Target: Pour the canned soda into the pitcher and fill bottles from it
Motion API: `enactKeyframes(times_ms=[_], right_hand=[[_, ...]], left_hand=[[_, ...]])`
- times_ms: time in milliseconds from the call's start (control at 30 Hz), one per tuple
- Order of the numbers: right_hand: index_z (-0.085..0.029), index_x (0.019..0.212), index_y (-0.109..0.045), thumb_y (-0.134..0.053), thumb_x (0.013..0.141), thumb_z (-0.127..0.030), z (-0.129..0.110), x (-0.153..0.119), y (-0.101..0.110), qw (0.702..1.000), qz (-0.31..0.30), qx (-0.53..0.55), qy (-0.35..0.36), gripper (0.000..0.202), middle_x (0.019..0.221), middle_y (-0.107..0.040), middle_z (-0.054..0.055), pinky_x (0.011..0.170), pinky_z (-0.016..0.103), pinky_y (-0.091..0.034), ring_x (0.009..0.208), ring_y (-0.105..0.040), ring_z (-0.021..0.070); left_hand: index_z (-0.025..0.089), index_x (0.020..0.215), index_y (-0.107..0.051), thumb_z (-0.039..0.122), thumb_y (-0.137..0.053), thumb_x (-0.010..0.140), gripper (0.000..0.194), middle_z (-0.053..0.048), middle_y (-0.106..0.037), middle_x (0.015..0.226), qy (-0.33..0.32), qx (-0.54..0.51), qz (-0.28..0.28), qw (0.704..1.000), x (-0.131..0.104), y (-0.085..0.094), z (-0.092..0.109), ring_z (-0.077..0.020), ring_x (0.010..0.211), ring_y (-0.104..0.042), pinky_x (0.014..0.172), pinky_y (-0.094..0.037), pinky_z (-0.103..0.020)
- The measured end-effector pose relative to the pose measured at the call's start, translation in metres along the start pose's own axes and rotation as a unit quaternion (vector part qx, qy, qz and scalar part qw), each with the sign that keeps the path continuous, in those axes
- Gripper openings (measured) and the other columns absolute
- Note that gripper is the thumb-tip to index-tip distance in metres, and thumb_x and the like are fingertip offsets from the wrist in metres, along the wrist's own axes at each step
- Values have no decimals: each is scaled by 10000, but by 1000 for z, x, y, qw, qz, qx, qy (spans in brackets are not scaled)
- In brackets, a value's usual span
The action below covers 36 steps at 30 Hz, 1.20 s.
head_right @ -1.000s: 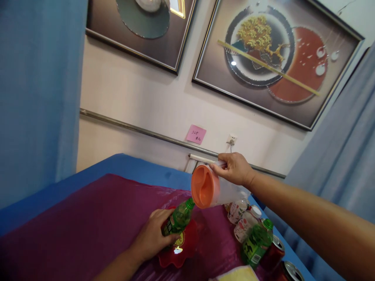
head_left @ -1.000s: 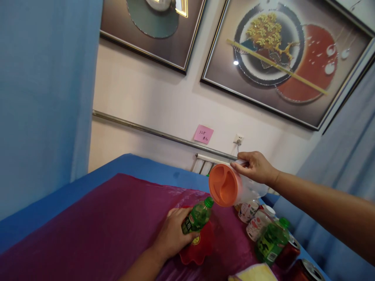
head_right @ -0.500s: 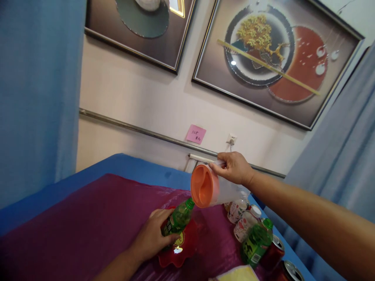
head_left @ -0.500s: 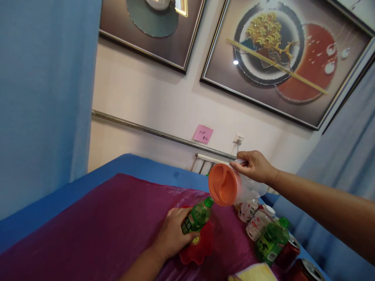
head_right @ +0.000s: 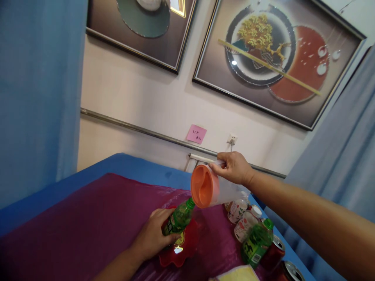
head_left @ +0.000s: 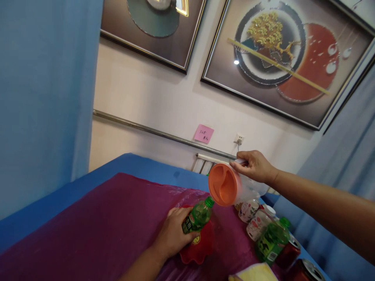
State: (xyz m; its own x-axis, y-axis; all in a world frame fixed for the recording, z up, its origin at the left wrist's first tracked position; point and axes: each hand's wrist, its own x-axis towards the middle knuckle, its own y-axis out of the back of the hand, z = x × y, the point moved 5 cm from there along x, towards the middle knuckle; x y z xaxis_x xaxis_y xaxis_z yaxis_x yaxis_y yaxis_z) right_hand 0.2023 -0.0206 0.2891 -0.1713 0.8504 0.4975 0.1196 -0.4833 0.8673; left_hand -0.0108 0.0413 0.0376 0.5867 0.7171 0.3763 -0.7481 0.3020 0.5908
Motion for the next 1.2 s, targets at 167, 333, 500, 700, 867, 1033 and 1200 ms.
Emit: enactKeyframes(times_ms=[167,333,500,700,867,1033,1200], right_hand=[[-245,580,-329,-548,830,-561,-1,1,1,1000,-6,-6,-1,458,515,-378,-37,510,266,-247,502,-335,114],[-245,584,-328,-542,837,-566,0,1,1,1000,-8,-10,0,462,524,-367,-42,516,271,-246,511,-325,114],[-244,587,-338,-542,844,-584,1,1,1,1000,-13,-12,0,472,524,-378,-42,522,279,-242,518,-323,118],[-243,589,-338,-550,838,-578,1,2,0,1000,-18,-5,-1,469,521,-385,-42,516,270,-249,512,-330,116],[-241,581,-340,-548,836,-565,0,3,-1,1000,-16,-12,6,462,515,-377,-42,514,264,-245,503,-330,114],[-243,584,-341,-548,836,-568,1,3,-1,1000,-18,-11,3,460,524,-384,-39,521,270,-250,514,-339,118],[-242,585,-338,-543,838,-567,0,3,-1,1000,-15,-8,6,460,526,-367,-44,523,270,-249,518,-328,117]], left_hand=[[279,1244,-670,256,-845,648,621,-49,-737,1206,6,-4,-7,1000,0,1,1,-299,1144,-621,1088,-394,-463],[250,1247,-669,244,-863,636,641,-61,-731,1222,13,-5,-8,1000,0,1,1,-297,1160,-614,1101,-378,-457],[238,1242,-672,227,-855,640,629,-58,-735,1216,11,-4,-11,1000,0,1,1,-291,1152,-620,1090,-387,-451],[276,1257,-664,248,-851,641,644,-50,-733,1237,1,0,-8,1000,1,-1,-1,-301,1165,-618,1083,-395,-456],[253,1253,-669,274,-866,642,643,-62,-731,1237,-1,-1,-6,1000,0,-2,-3,-305,1169,-617,1086,-388,-458],[264,1244,-669,273,-859,649,625,-58,-734,1233,0,-1,-7,1000,0,-2,-1,-299,1161,-620,1080,-392,-459],[279,1229,-674,253,-848,637,617,-45,-741,1213,-2,3,-5,1000,0,-2,0,-298,1147,-630,1071,-407,-461]])
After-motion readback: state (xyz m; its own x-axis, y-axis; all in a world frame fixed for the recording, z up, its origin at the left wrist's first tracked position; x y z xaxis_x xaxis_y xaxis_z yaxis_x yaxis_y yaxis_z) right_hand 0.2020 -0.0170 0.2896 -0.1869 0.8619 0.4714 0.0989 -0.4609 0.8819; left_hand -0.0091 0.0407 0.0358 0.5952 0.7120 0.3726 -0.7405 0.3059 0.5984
